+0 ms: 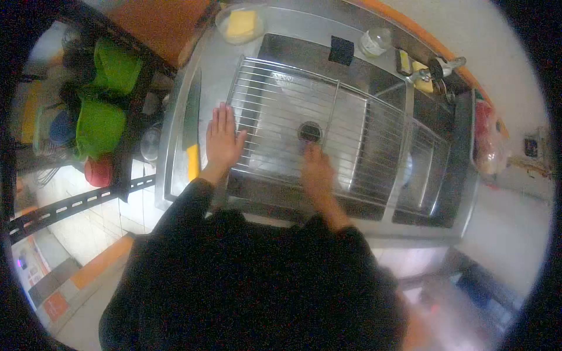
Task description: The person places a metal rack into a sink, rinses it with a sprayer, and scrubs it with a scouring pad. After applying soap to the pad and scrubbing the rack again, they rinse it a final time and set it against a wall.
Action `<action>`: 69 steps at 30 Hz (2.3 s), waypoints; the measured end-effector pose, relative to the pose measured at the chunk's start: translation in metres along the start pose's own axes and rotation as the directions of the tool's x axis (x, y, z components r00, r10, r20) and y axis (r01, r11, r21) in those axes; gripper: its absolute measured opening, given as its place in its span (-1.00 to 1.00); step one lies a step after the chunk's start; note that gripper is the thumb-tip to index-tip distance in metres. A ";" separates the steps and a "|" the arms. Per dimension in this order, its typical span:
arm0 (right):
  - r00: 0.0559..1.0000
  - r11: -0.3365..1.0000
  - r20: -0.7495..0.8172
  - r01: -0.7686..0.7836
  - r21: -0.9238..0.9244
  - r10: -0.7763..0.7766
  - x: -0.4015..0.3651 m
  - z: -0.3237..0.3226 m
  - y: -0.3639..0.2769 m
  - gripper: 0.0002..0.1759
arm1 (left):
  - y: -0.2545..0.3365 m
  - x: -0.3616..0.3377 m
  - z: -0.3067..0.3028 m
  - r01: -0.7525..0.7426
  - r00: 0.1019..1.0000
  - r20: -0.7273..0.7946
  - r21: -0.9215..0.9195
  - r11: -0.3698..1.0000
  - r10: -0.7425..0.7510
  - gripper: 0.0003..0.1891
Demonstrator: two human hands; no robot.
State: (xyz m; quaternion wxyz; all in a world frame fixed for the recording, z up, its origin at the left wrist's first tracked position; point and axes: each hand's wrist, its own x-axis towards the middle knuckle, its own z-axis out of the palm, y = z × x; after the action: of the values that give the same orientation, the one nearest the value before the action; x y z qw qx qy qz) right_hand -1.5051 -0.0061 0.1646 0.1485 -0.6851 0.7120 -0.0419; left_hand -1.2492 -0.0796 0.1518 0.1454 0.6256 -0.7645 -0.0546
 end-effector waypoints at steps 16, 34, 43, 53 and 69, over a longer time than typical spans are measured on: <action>0.923 0.995 -0.382 -0.002 0.097 0.039 -0.068 0.001 0.111 -0.60 | 0.076 -0.026 0.007 -0.390 0.889 0.208 -0.123 0.913 0.408 -0.18; 0.996 0.997 -0.076 -0.049 0.060 0.053 -0.083 0.006 0.151 -0.63 | 0.108 -0.037 0.009 -0.301 0.939 0.195 0.058 0.952 0.285 -0.08; 0.886 0.986 -0.441 -0.168 -0.014 0.145 -0.024 -0.069 0.274 -0.62 | 0.154 -0.028 0.025 -0.338 0.936 0.052 -0.132 0.932 0.347 0.03; 0.930 0.963 -0.286 -0.175 0.204 0.229 -0.042 -0.061 0.269 -0.64 | 0.199 -0.022 0.041 -0.351 0.898 0.248 -0.093 0.932 0.363 0.06; 0.880 0.977 -0.426 -0.175 0.122 0.211 -0.038 -0.052 0.285 -0.72 | 0.202 -0.019 0.034 -0.346 0.895 0.262 -0.102 0.933 0.361 0.05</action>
State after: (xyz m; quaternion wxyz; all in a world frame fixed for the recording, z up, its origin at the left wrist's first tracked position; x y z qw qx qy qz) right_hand -1.7934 0.0407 0.1454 0.0162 -0.5775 0.7893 -0.2078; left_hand -1.4452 -0.0214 0.1702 0.0612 0.4585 -0.8764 -0.1340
